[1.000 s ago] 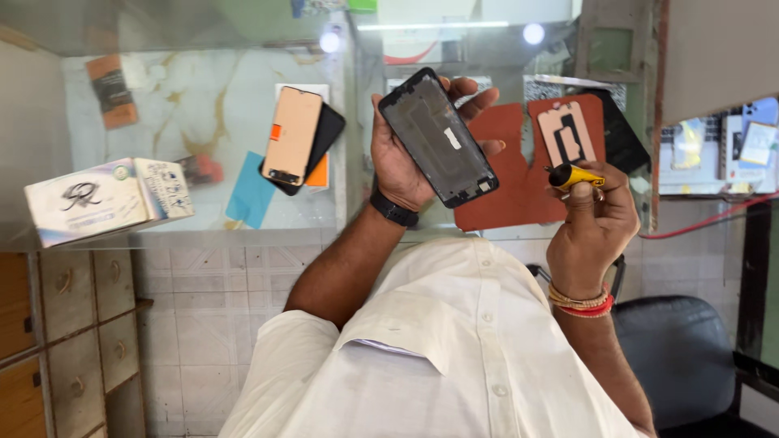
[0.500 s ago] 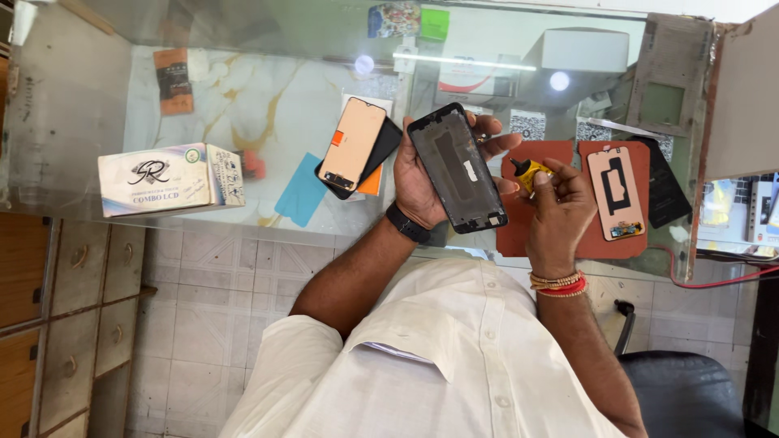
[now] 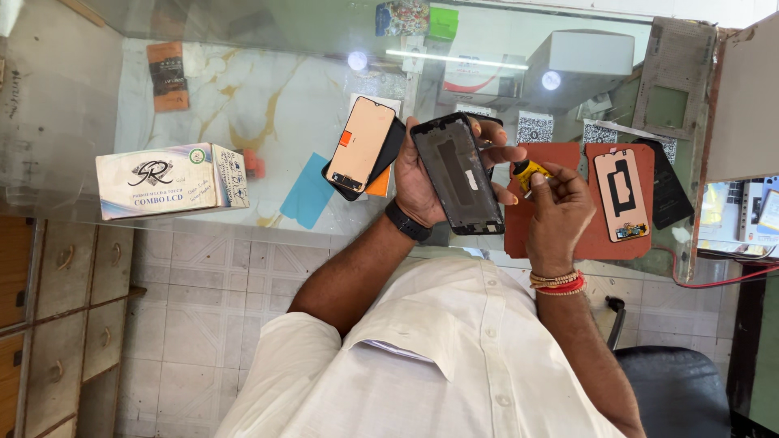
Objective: The person applies adhesive from a glue bottle around the frame of a disassembled smartphone, then aligns the screen assembly onto the phone body and presses it into place. They then use a screwdriver to work on screws along the edge of the assembled phone on the work mat.
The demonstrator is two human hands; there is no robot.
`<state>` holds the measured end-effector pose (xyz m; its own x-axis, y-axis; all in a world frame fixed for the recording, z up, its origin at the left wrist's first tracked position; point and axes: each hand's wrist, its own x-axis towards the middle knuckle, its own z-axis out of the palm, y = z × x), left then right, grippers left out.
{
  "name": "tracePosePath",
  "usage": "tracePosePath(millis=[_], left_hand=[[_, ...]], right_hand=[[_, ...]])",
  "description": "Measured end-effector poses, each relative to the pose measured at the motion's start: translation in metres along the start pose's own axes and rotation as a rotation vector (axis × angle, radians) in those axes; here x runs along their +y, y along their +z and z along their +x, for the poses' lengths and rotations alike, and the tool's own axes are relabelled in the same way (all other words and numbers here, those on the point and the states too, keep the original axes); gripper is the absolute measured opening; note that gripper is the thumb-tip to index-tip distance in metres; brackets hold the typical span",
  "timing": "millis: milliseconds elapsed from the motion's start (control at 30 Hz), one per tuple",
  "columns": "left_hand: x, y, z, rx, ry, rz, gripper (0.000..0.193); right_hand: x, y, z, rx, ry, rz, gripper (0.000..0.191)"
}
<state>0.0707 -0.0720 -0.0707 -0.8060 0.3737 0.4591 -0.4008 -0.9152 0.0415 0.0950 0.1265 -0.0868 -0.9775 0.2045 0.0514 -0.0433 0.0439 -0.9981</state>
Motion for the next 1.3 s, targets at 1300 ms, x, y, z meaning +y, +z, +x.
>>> tracePosePath(millis=[1300], left_hand=[[-0.006,-0.007,-0.008,0.434,0.222,0.076,0.082]], right_hand=[[-0.027,0.038,0.065,0.061,-0.058,-0.286,0.021]])
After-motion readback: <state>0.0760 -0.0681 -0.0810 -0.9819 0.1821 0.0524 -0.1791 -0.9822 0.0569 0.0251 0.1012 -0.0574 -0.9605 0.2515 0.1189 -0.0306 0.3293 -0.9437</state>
